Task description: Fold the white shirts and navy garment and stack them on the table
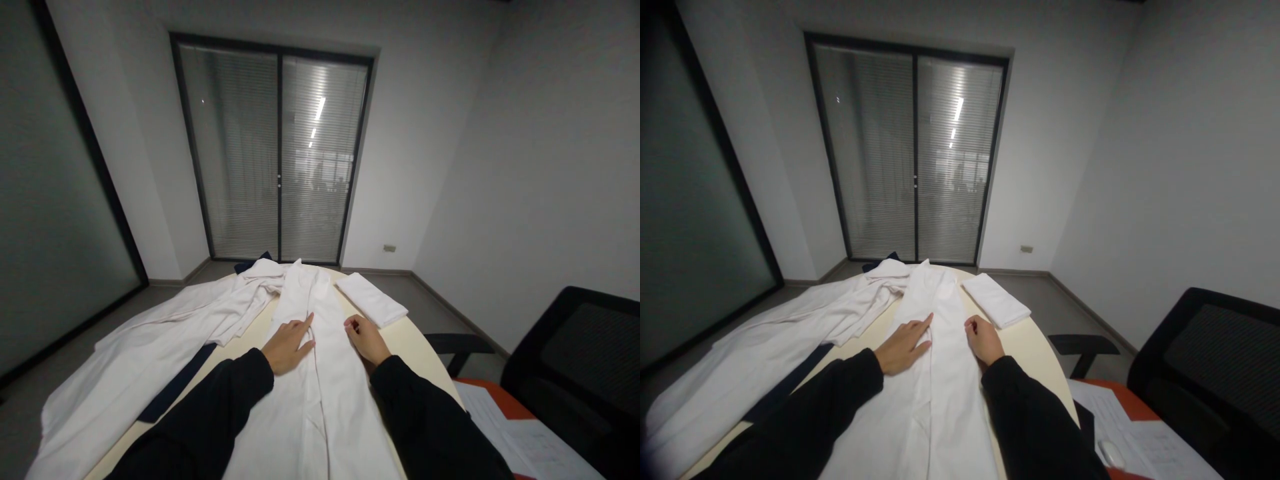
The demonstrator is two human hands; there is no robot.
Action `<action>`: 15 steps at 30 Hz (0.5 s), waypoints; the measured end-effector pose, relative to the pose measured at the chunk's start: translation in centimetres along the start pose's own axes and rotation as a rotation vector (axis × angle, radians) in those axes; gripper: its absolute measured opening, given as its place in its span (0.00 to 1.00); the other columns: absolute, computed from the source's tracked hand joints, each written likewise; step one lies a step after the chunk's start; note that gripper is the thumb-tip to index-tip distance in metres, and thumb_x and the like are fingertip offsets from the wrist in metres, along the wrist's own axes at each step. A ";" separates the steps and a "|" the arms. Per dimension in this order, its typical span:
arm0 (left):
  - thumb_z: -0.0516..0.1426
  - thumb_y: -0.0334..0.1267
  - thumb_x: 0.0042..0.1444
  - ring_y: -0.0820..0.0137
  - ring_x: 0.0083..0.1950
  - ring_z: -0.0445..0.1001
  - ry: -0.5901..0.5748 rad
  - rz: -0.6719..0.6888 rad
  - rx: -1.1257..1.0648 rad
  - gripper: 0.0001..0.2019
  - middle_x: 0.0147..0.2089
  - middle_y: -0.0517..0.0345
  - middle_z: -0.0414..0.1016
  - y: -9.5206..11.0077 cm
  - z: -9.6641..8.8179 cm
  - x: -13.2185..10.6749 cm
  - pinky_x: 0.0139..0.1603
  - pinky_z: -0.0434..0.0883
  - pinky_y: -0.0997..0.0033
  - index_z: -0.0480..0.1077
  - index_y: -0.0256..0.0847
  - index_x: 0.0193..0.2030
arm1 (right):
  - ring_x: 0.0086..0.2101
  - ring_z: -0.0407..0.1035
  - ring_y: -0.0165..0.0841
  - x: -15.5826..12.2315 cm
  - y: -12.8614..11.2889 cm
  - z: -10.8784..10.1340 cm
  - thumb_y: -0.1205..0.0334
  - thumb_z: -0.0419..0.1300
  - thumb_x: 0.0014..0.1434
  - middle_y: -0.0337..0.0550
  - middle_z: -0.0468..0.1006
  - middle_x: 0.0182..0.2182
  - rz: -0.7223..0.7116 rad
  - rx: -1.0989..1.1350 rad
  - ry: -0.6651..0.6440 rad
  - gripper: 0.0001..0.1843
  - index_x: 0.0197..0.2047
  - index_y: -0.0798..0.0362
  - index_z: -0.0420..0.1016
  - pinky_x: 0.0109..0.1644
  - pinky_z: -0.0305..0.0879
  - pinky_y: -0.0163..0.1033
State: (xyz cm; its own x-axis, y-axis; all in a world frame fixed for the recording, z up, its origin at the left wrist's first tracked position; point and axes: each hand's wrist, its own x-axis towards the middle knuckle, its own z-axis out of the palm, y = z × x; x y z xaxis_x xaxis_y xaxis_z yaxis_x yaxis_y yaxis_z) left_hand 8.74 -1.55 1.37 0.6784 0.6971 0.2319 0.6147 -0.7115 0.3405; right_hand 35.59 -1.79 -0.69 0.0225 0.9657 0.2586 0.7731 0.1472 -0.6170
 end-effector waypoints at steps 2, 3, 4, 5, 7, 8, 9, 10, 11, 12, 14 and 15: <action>0.42 0.50 0.67 0.57 0.61 0.62 -0.018 -0.016 -0.026 0.31 0.62 0.47 0.65 0.0 -0.2 0.3 0.59 0.59 0.57 0.39 0.42 0.73 | 0.31 0.69 0.33 0.3 0.5 0.1 0.59 0.52 0.58 0.41 0.75 0.31 0.017 0.046 0.008 0.10 0.40 0.54 0.70 0.39 0.64 0.37; 0.41 0.50 0.67 0.58 0.61 0.62 -0.032 -0.033 -0.044 0.30 0.63 0.49 0.65 0.0 -0.3 0.5 0.59 0.59 0.56 0.40 0.44 0.73 | 0.31 0.69 0.33 0.4 0.8 0.1 0.59 0.52 0.57 0.41 0.75 0.31 0.022 0.060 0.016 0.11 0.40 0.54 0.70 0.38 0.64 0.37; 0.40 0.50 0.68 0.58 0.61 0.63 -0.046 -0.058 -0.063 0.29 0.64 0.51 0.65 0.1 -0.4 0.8 0.59 0.60 0.56 0.43 0.46 0.73 | 0.31 0.69 0.33 0.5 0.9 0.1 0.59 0.53 0.57 0.40 0.74 0.30 0.028 0.067 0.022 0.11 0.40 0.54 0.70 0.38 0.64 0.37; 0.40 0.51 0.68 0.58 0.60 0.63 -0.055 -0.084 -0.082 0.28 0.64 0.52 0.65 0.1 -0.5 1.0 0.59 0.60 0.56 0.46 0.46 0.72 | 0.30 0.68 0.33 0.6 1.0 0.1 0.59 0.53 0.56 0.40 0.74 0.29 0.034 0.069 0.021 0.11 0.41 0.54 0.70 0.37 0.64 0.37; 0.41 0.52 0.67 0.58 0.59 0.65 -0.057 -0.119 -0.107 0.26 0.62 0.53 0.68 0.0 -0.8 1.5 0.58 0.62 0.56 0.55 0.46 0.68 | 0.29 0.67 0.32 0.7 1.0 0.0 0.61 0.55 0.54 0.37 0.73 0.28 0.040 0.071 -0.011 0.11 0.42 0.54 0.70 0.36 0.63 0.36; 0.42 0.51 0.66 0.58 0.57 0.66 -0.051 -0.120 -0.111 0.25 0.59 0.52 0.70 -0.1 -1.0 1.7 0.56 0.63 0.57 0.59 0.46 0.66 | 0.28 0.66 0.31 0.7 0.9 -0.1 0.62 0.56 0.53 0.36 0.72 0.26 0.048 0.078 -0.042 0.12 0.42 0.54 0.70 0.35 0.62 0.35; 0.44 0.50 0.65 0.58 0.55 0.68 -0.047 -0.108 -0.112 0.23 0.56 0.52 0.72 -0.2 -1.2 1.8 0.55 0.65 0.59 0.63 0.45 0.62 | 0.27 0.65 0.30 0.6 0.7 -0.3 0.64 0.57 0.51 0.35 0.71 0.25 0.062 0.094 -0.083 0.12 0.41 0.54 0.70 0.33 0.61 0.34; 0.46 0.49 0.64 0.59 0.54 0.68 -0.049 -0.088 -0.112 0.21 0.53 0.52 0.74 -0.4 -1.4 1.9 0.54 0.66 0.60 0.67 0.44 0.58 | 0.25 0.64 0.28 0.6 0.5 -0.5 0.65 0.58 0.50 0.33 0.70 0.24 0.078 0.124 -0.135 0.13 0.41 0.54 0.70 0.31 0.60 0.33; 0.48 0.48 0.63 0.59 0.53 0.69 -0.061 -0.063 -0.115 0.19 0.51 0.53 0.74 -0.6 -1.6 1.9 0.53 0.66 0.61 0.69 0.44 0.55 | 0.24 0.62 0.27 0.5 0.3 -0.7 0.67 0.59 0.48 0.32 0.68 0.22 0.096 0.161 -0.194 0.13 0.40 0.54 0.71 0.29 0.58 0.32; 0.50 0.47 0.62 0.60 0.53 0.69 -0.081 -0.039 -0.121 0.17 0.50 0.53 0.75 -0.8 -2.0 1.8 0.53 0.67 0.62 0.70 0.44 0.53 | 0.22 0.60 0.26 0.4 0.1 -0.9 0.68 0.59 0.47 0.30 0.66 0.21 0.115 0.202 -0.262 0.13 0.40 0.55 0.71 0.27 0.56 0.31; 0.52 0.45 0.59 0.60 0.53 0.70 -0.135 -0.002 -0.128 0.15 0.50 0.53 0.74 -1.1 -2.6 1.6 0.54 0.66 0.63 0.71 0.44 0.50 | 0.19 0.57 0.24 0.1 -0.4 -1.3 0.69 0.59 0.46 0.28 0.63 0.19 0.138 0.269 -0.407 0.13 0.39 0.56 0.71 0.23 0.52 0.30; 0.53 0.45 0.58 0.60 0.53 0.70 -0.162 0.010 -0.122 0.15 0.50 0.53 0.74 -1.0 -2.9 1.4 0.55 0.66 0.63 0.72 0.44 0.50 | 0.18 0.56 0.23 0.0 -0.7 -1.5 0.68 0.59 0.47 0.28 0.63 0.19 0.133 0.282 -0.462 0.13 0.39 0.56 0.72 0.22 0.51 0.30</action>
State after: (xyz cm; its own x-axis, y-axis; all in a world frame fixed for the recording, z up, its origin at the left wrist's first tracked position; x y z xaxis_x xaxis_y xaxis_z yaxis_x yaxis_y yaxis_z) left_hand 7.93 0.42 3.99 0.7464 0.6594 0.0898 0.5605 -0.6957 0.4493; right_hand 35.99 -2.23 0.82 -0.2209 0.9640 -0.1482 0.5813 0.0081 -0.8137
